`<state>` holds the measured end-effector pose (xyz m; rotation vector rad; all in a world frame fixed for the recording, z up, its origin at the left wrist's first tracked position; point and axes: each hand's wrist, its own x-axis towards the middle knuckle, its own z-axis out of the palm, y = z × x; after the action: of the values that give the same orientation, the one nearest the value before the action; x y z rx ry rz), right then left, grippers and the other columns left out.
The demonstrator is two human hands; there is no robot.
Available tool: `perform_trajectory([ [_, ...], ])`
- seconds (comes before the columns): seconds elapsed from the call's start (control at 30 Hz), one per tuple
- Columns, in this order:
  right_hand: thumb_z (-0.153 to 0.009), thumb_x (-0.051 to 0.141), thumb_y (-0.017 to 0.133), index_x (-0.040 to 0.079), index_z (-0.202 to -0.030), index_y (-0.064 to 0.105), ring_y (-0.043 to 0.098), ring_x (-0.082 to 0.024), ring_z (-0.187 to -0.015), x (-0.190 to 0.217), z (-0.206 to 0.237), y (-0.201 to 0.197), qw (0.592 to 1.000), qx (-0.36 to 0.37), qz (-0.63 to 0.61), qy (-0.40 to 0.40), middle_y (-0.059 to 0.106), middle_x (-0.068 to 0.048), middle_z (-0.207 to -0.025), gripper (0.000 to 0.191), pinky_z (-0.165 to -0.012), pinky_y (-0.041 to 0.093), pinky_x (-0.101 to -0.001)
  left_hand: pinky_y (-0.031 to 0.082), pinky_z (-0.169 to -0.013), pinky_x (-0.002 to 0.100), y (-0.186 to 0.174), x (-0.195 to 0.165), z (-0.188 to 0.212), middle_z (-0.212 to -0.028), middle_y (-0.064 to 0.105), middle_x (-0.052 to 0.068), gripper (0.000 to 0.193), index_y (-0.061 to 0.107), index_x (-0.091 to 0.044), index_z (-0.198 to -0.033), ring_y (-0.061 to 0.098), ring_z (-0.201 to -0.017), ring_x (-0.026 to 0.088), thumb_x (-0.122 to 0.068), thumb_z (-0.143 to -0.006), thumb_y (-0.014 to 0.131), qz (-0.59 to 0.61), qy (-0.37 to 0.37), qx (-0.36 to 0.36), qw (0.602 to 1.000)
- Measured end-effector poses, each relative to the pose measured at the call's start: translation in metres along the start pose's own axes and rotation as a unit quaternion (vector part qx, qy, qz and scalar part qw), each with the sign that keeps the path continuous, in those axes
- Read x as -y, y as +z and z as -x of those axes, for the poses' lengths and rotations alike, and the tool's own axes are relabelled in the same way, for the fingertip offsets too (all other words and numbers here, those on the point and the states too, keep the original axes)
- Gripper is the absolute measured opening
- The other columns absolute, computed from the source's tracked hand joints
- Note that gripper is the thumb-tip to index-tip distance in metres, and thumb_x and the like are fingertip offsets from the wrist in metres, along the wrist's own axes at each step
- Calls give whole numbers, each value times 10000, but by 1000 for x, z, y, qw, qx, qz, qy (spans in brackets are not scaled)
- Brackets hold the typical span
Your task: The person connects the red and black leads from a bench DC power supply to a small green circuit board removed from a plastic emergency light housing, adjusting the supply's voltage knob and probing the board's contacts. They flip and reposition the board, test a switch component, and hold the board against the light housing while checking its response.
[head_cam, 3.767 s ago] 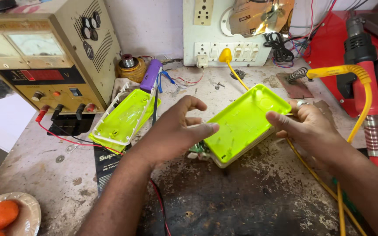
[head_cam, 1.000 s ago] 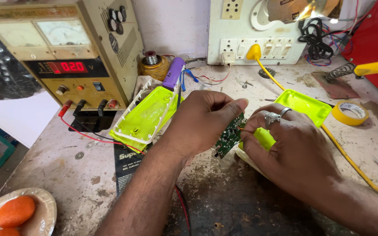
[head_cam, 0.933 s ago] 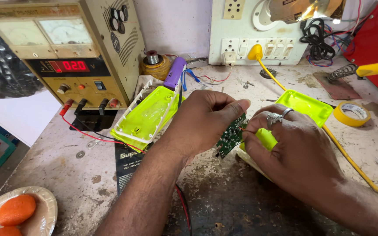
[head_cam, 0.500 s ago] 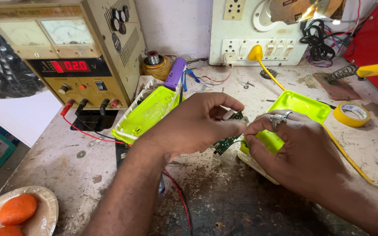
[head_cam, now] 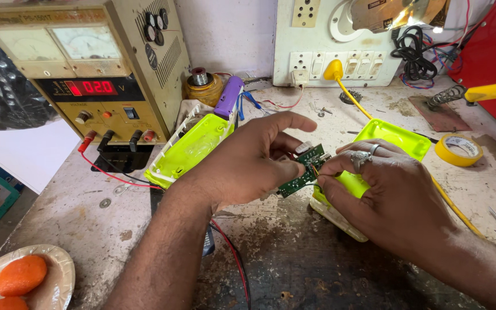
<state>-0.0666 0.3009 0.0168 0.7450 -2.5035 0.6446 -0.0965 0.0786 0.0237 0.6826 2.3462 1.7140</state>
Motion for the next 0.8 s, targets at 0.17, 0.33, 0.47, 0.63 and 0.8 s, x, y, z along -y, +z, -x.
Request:
perform_trajectory([
  [0.17, -840, 405, 774, 244, -1045, 774, 723, -224, -689, 3, 1, 1, 983, 68, 82, 149, 745, -66, -786, 261, -665, 560, -376, 587, -831, 269, -1, 2, -2, -1044, 688, 68, 586, 560, -129, -1412, 656, -942, 99, -49, -854, 718, 42, 8, 1, 999],
  [0.33, -855, 411, 741, 165, -973, 704, 700, -284, -770, 6, 2, 3, 981, -112, 72, -141, 742, -106, -904, 275, -678, 540, -402, 581, -837, 269, -1, 1, -1, -1038, 716, 53, 554, 553, -148, -1411, 674, -953, 91, -97, -882, 709, 75, -14, -1, 997],
  [0.47, -785, 510, 831, 267, -975, 818, 655, -221, -473, 7, 1, 1, 984, 23, 124, 122, 680, -75, -565, 308, -556, 536, -399, 556, -849, 266, 0, 1, -1, -1024, 722, 37, 455, 599, -145, -1384, 651, -959, 82, -124, -933, 663, 66, -25, -12, 997],
  [0.63, -780, 458, 814, 230, -944, 816, 664, -226, -451, 6, 1, 1, 988, 8, 93, 127, 702, -77, -596, 280, -530, 520, -411, 534, -842, 241, 0, 7, -4, -1002, 690, 9, 429, 620, -146, -1374, 629, -958, 64, -112, -948, 650, 84, -10, -9, 996],
  [0.8, -833, 376, 755, 194, -981, 792, 597, -148, -440, 7, -3, 0, 996, 6, 14, 89, 747, -7, -694, 238, -476, 497, -339, 503, -767, 244, -2, 11, -4, -964, 650, 2, 408, 629, -137, -1384, 574, -887, 64, -105, -977, 619, 98, -16, -14, 995],
])
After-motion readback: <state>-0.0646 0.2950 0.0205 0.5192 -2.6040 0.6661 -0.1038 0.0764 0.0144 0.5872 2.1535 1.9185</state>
